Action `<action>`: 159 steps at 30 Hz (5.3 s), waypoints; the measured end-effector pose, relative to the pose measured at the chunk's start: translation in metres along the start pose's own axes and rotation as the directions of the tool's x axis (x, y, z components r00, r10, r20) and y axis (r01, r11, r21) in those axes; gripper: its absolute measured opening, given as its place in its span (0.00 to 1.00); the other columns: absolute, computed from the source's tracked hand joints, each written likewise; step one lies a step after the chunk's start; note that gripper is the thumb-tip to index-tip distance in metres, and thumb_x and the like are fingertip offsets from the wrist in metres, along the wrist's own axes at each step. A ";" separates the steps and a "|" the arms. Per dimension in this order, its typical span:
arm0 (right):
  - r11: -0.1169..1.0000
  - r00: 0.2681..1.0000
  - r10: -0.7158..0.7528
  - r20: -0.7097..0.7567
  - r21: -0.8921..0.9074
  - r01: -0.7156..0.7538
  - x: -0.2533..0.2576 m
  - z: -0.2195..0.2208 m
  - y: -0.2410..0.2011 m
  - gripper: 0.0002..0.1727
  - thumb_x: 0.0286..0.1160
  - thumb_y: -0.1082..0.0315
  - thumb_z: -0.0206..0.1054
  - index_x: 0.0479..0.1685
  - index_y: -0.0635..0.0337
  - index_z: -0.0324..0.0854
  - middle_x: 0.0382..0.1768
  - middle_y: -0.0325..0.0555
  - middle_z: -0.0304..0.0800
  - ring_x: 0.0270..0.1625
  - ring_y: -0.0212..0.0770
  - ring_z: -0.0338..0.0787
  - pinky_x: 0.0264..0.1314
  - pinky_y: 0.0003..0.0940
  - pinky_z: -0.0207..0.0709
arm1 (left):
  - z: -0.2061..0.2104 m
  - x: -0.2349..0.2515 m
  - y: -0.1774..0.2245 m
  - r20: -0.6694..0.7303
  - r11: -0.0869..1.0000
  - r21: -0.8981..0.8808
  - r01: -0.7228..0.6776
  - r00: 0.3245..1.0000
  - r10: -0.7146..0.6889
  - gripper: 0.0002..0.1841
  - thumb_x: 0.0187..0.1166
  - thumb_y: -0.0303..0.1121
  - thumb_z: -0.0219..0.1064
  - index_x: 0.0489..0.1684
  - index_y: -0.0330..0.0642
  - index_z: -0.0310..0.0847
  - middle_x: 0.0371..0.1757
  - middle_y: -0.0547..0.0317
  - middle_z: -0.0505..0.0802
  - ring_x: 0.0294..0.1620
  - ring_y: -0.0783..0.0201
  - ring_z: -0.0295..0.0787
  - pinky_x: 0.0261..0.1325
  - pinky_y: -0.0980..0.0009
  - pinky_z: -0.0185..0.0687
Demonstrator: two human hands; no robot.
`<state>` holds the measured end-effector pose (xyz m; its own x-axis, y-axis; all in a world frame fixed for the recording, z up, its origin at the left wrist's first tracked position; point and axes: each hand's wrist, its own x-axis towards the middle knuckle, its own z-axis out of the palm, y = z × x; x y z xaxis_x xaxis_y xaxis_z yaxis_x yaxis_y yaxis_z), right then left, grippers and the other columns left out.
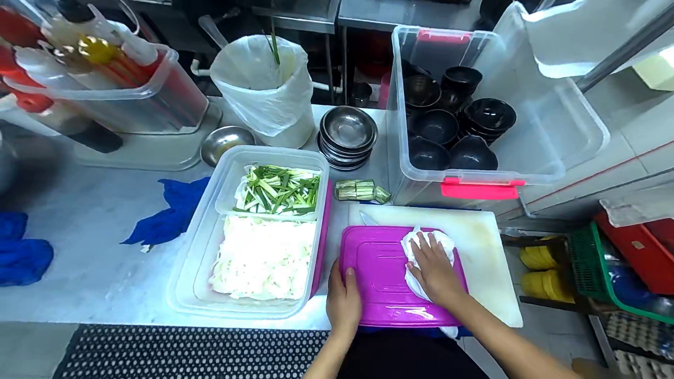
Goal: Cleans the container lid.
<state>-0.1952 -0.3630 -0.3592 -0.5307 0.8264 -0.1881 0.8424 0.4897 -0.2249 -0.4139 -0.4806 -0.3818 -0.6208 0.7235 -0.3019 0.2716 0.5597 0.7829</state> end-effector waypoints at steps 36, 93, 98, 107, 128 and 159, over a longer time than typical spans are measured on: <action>1.000 0.998 -0.009 0.056 -0.002 0.009 0.067 -0.040 -0.048 0.15 0.82 0.58 0.64 0.55 0.57 0.89 0.62 0.52 0.88 0.71 0.60 0.82 0.69 0.61 0.79 | -0.011 0.022 -0.004 -0.003 0.989 0.006 0.145 0.989 -0.145 0.27 0.79 0.60 0.66 0.41 0.41 0.89 0.35 0.54 0.92 0.40 0.56 0.91 0.50 0.48 0.87; 0.996 0.977 -0.014 -0.211 0.083 0.032 -0.020 -0.057 0.014 0.20 0.84 0.58 0.62 0.69 0.55 0.85 0.73 0.54 0.83 0.79 0.59 0.77 0.79 0.63 0.71 | -0.016 0.021 0.000 0.009 0.952 0.306 0.015 1.000 -0.019 0.30 0.88 0.61 0.52 0.40 0.42 0.87 0.32 0.48 0.91 0.38 0.45 0.90 0.43 0.37 0.81; 1.000 0.990 -0.005 0.138 -0.006 0.006 -0.040 -0.022 -0.007 0.33 0.88 0.54 0.55 0.90 0.57 0.63 0.92 0.63 0.53 0.94 0.68 0.47 0.91 0.70 0.45 | -0.012 0.019 0.004 -0.062 0.963 0.260 0.070 0.997 -0.056 0.30 0.85 0.63 0.56 0.40 0.45 0.90 0.31 0.52 0.92 0.36 0.49 0.90 0.43 0.39 0.83; 0.810 0.772 -0.577 0.265 0.306 0.501 -0.014 -0.020 -0.075 0.26 0.83 0.74 0.57 0.81 0.54 0.75 0.89 0.51 0.66 0.94 0.58 0.55 0.95 0.60 0.47 | -0.015 0.021 0.003 -0.032 0.964 0.267 -0.015 0.999 0.025 0.29 0.88 0.58 0.56 0.43 0.39 0.89 0.34 0.46 0.91 0.39 0.46 0.90 0.46 0.37 0.82; 0.727 0.817 -0.566 -0.114 0.398 0.559 -0.044 -0.046 -0.082 0.21 0.86 0.70 0.54 0.74 0.52 0.81 0.80 0.44 0.79 0.89 0.50 0.67 0.91 0.50 0.62 | -0.015 -0.014 0.032 0.081 0.718 -0.694 0.043 0.997 0.018 0.14 0.92 0.38 0.48 0.50 0.39 0.75 0.33 0.59 0.89 0.34 0.68 0.89 0.41 0.67 0.89; 0.397 0.011 0.912 -0.410 0.874 -0.280 -0.348 -0.065 0.150 0.17 0.88 0.66 0.56 0.66 0.64 0.82 0.50 0.48 0.92 0.48 0.31 0.91 0.56 0.35 0.86 | 0.160 -0.077 0.403 0.538 0.290 -0.546 -0.786 -0.063 0.841 0.09 0.72 0.32 0.76 0.42 0.46 0.80 0.32 0.68 0.90 0.29 0.75 0.88 0.33 0.75 0.87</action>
<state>0.1221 -0.5588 -0.2653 0.8006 0.5700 0.1848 0.4008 -0.2802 -0.8723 -0.1387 -0.2457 -0.1301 0.6628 0.6424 0.3848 0.1653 -0.6267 0.7615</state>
